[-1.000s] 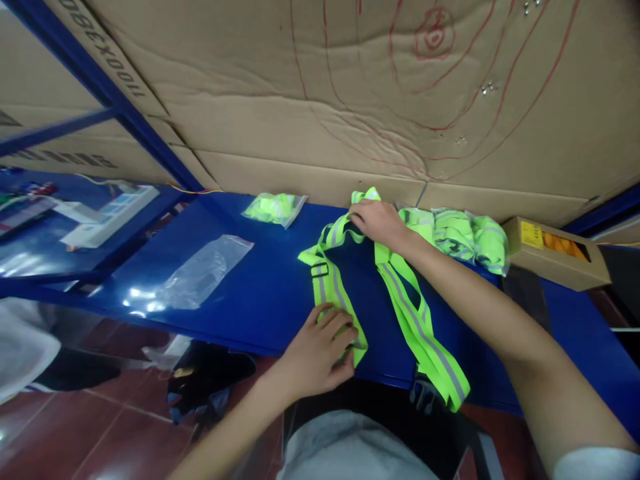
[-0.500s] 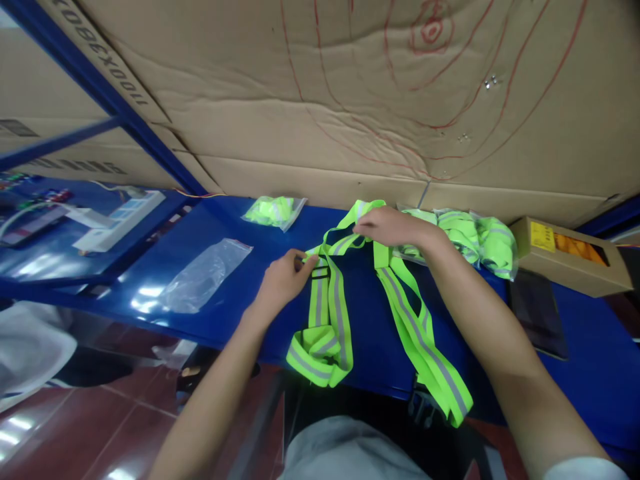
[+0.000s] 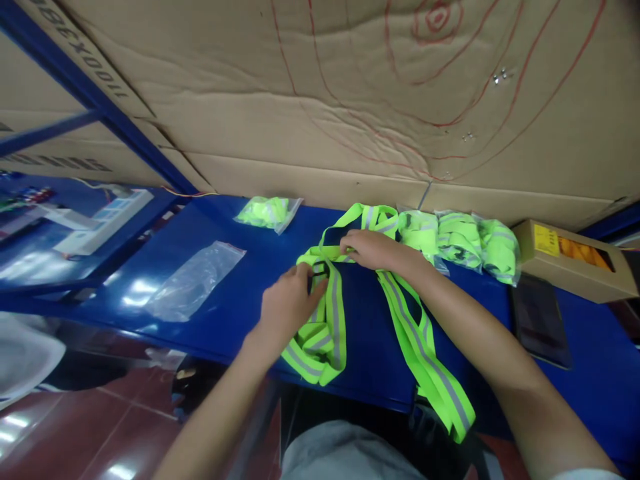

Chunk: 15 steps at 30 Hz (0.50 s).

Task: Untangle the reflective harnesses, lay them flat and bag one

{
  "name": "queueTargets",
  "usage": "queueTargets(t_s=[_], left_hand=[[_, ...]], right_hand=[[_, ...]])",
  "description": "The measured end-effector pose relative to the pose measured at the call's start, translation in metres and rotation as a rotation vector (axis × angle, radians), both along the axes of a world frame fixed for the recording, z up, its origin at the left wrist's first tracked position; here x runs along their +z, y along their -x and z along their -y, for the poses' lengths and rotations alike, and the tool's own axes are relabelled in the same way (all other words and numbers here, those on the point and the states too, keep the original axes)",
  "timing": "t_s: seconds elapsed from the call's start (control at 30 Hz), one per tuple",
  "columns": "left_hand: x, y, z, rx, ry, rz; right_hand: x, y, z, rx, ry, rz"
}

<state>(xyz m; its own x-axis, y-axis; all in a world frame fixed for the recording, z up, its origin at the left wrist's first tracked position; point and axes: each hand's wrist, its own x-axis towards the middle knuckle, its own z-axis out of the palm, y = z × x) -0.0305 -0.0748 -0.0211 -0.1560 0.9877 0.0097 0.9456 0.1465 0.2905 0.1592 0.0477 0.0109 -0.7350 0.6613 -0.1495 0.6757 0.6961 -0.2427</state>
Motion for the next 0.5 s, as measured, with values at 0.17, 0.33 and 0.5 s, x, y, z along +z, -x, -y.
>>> queueTargets(t_s=[0.17,0.33,0.5], left_hand=[[-0.005,-0.011,0.012,0.035,0.070,-0.150],[0.002,-0.001,0.007,0.036,0.106,-0.123],[0.003,0.007,-0.001,0.030,0.087,-0.082]], right_hand=[[-0.014,-0.009,-0.014,-0.100,-0.086,0.092],[-0.014,-0.015,-0.021,-0.149,-0.151,0.136],[-0.001,-0.010,-0.012,-0.116,-0.191,0.085]])
